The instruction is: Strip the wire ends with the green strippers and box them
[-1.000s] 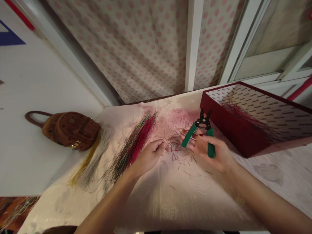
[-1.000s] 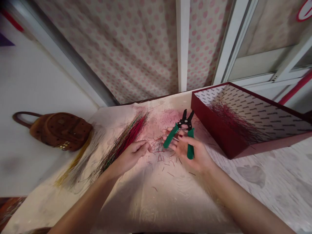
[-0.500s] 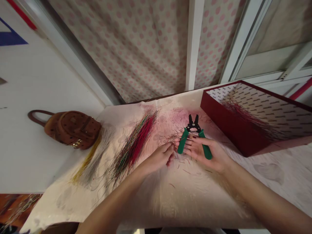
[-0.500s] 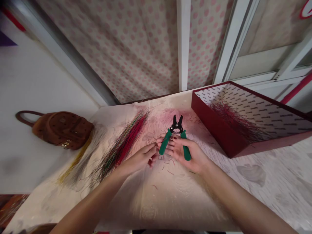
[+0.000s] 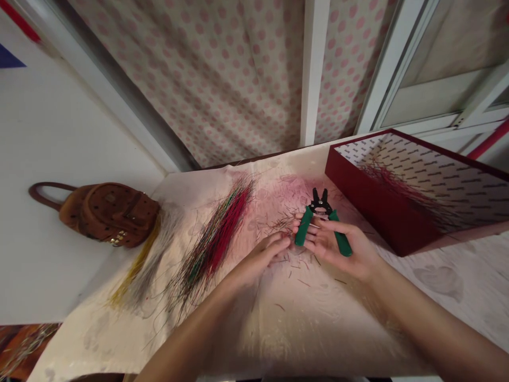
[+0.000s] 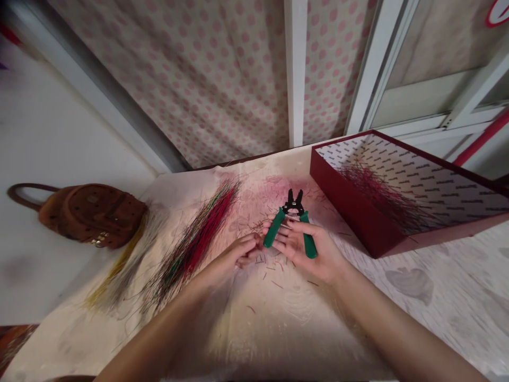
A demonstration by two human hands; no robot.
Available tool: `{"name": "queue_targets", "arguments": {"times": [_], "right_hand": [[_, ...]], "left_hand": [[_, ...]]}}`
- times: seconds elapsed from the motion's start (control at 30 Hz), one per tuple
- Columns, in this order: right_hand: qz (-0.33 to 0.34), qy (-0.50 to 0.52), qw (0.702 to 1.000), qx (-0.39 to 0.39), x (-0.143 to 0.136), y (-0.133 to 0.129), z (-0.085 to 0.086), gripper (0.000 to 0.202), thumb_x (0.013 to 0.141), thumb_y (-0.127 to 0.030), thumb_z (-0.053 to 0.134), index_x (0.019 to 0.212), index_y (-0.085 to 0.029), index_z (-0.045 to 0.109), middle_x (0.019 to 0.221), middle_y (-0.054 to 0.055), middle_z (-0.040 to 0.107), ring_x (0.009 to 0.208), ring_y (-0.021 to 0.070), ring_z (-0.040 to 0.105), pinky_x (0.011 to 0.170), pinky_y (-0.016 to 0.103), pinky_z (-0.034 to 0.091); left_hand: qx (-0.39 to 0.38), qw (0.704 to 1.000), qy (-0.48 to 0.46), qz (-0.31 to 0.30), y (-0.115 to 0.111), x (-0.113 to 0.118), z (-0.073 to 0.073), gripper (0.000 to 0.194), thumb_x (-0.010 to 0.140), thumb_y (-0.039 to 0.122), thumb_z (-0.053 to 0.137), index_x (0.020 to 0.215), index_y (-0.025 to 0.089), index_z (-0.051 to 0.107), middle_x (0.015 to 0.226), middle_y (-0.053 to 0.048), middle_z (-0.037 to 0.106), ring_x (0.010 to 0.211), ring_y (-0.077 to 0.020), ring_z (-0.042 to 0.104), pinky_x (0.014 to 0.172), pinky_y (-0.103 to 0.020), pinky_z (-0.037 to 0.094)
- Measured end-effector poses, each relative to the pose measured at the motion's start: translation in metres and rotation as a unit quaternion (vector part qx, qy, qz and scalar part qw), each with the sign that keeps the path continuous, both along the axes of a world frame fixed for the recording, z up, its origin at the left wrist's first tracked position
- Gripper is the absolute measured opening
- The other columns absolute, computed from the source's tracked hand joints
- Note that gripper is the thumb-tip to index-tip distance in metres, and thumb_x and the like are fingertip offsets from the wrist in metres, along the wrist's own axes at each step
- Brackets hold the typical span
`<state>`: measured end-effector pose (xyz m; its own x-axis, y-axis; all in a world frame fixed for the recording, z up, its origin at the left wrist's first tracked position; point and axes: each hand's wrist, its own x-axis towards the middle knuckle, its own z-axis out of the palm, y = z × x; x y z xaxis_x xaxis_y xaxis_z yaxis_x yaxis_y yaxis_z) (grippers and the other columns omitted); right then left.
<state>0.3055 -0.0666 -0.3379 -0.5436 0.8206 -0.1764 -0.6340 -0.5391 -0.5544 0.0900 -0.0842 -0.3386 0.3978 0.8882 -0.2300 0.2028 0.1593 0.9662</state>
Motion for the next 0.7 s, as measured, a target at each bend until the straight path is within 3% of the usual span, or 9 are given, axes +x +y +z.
{"name": "queue_targets", "arguments": {"times": [0.07,0.13,0.23,0.37,0.53,0.7], "right_hand": [[-0.002,-0.009,1.0,-0.008,0.0,0.0,0.001,0.021,0.094,-0.022,0.054,0.108,-0.018,0.07,0.117,0.011,0.075,0.126,0.0266,0.064,0.115,0.043,0.048],[-0.007,-0.015,1.0,-0.014,0.0,-0.001,0.003,0.022,0.093,-0.023,0.056,0.109,-0.019,0.07,0.119,0.011,0.075,0.126,0.0266,0.064,0.115,0.043,0.048],[-0.029,-0.007,0.999,-0.014,-0.001,-0.002,0.007,0.025,0.091,-0.022,0.056,0.112,-0.017,0.069,0.123,0.012,0.074,0.127,0.0267,0.063,0.116,0.043,0.046],[-0.038,-0.001,0.999,0.001,-0.003,-0.002,0.006,0.027,0.092,-0.023,0.055,0.114,-0.019,0.069,0.126,0.012,0.073,0.131,0.0267,0.061,0.118,0.044,0.044],[-0.023,0.01,1.0,0.018,-0.004,-0.002,0.0,0.026,0.093,-0.024,0.055,0.115,-0.019,0.068,0.127,0.011,0.072,0.132,0.0278,0.059,0.12,0.047,0.041],[-0.054,0.024,0.998,0.007,-0.002,0.001,-0.003,0.022,0.094,-0.023,0.055,0.11,-0.023,0.07,0.125,0.008,0.073,0.134,0.0254,0.058,0.119,0.044,0.042]], "left_hand": [[-0.041,0.998,-0.035,0.022,0.001,0.0,-0.002,0.062,0.095,0.073,0.038,0.09,0.017,0.064,0.07,-0.001,0.051,0.053,-0.0107,0.034,0.049,-0.025,0.028],[-0.031,0.997,-0.04,0.053,0.002,0.002,-0.002,0.064,0.095,0.074,0.035,0.081,0.017,0.06,0.068,0.0,0.048,0.052,-0.0103,0.03,0.049,-0.026,0.025],[0.076,0.992,0.021,0.102,0.003,0.007,0.002,0.051,0.097,0.063,0.046,0.075,0.018,0.055,0.071,-0.001,0.051,0.059,-0.0124,0.039,0.057,-0.027,0.033],[0.182,0.97,0.086,0.139,0.003,0.012,0.003,0.042,0.101,0.049,0.044,0.075,0.019,0.055,0.074,-0.002,0.056,0.072,-0.0164,0.05,0.072,-0.028,0.04],[0.19,0.969,0.081,0.138,0.002,0.012,-0.001,0.036,0.1,0.047,0.046,0.083,0.018,0.06,0.078,-0.002,0.06,0.076,-0.0176,0.053,0.073,-0.028,0.042],[0.17,0.974,0.065,0.134,0.001,0.013,-0.004,0.035,0.1,0.044,0.046,0.088,0.018,0.067,0.084,-0.005,0.067,0.079,-0.0192,0.058,0.077,-0.03,0.045]]}}
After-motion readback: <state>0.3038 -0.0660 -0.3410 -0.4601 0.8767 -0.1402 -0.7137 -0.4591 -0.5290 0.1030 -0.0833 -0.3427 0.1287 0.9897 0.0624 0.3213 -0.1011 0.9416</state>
